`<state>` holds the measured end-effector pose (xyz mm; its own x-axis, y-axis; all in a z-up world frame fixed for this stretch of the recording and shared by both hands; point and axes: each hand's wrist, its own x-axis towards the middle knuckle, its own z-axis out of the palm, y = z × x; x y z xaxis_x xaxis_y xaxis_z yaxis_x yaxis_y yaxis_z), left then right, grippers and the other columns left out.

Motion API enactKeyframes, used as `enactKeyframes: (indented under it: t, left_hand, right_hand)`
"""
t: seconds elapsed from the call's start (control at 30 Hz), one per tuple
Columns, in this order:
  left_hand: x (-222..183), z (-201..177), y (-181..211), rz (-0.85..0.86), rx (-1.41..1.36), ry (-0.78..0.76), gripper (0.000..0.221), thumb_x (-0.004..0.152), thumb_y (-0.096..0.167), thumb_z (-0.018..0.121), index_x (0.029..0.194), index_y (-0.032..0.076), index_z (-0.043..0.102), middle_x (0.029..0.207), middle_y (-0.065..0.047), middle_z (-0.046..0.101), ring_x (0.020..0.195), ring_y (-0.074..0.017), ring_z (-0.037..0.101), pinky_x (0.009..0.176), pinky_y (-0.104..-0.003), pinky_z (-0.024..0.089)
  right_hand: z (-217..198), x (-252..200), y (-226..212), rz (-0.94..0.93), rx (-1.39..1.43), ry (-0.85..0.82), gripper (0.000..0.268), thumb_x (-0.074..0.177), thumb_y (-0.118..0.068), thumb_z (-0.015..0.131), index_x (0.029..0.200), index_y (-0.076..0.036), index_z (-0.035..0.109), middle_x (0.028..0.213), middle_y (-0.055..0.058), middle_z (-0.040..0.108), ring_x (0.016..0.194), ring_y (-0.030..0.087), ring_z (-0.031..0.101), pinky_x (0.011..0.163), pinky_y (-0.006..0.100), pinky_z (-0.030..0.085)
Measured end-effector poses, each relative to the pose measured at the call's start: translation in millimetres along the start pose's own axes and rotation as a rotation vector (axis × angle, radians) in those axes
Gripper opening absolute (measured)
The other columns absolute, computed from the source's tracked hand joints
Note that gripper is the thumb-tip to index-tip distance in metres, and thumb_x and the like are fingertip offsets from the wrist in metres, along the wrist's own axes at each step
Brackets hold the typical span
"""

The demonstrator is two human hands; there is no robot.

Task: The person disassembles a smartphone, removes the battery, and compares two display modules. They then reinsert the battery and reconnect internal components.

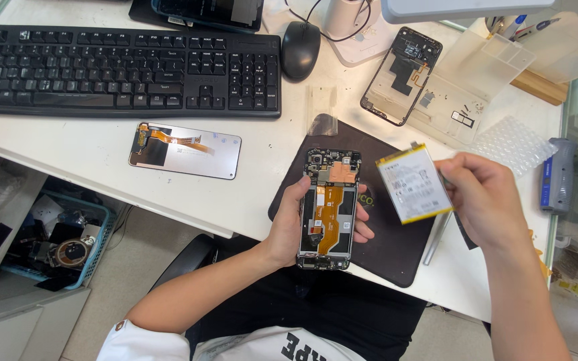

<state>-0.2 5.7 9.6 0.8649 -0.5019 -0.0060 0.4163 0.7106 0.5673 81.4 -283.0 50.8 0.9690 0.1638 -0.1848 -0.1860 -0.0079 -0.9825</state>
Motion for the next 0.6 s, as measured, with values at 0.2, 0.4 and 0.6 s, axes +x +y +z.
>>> enactKeyframes:
  t: [0.2,0.4,0.6]
  left_hand:
    - [-3,1,5,0.077,0.148,-0.043,0.06,0.105,0.033,0.037,0.132,-0.018,0.054,0.116,-0.032,0.068,0.102,-0.0395,0.073,0.091,-0.047,0.062]
    - [-4,5,9,0.014,0.192,0.007,0.048,0.098,0.015,0.038,0.13,-0.018,0.053,0.115,-0.034,0.068,0.099,-0.0388,0.073,0.09,-0.047,0.063]
    - [-1,5,6,0.011,0.178,0.034,0.052,0.107,0.024,0.031,0.125,-0.018,0.056,0.11,-0.032,0.07,0.094,-0.0363,0.075,0.084,-0.045,0.064]
  right_hand:
    - [16,26,14,0.103,-0.08,-0.016,0.02,0.101,-0.013,0.056,0.085,-0.002,0.061,0.097,0.008,0.075,0.08,0.012,0.07,0.071,0.028,0.058]
    - [21,24,18,-0.01,-0.503,0.03,0.027,0.106,-0.021,0.067,0.091,0.001,0.067,0.079,0.005,0.063,0.07,0.009,0.05,0.06,0.025,0.04]
    - [41,9,5,-0.159,-0.638,0.087,0.019,0.101,-0.018,0.067,0.095,-0.001,0.067,0.088,0.005,0.075,0.081,0.008,0.069,0.072,0.024,0.055]
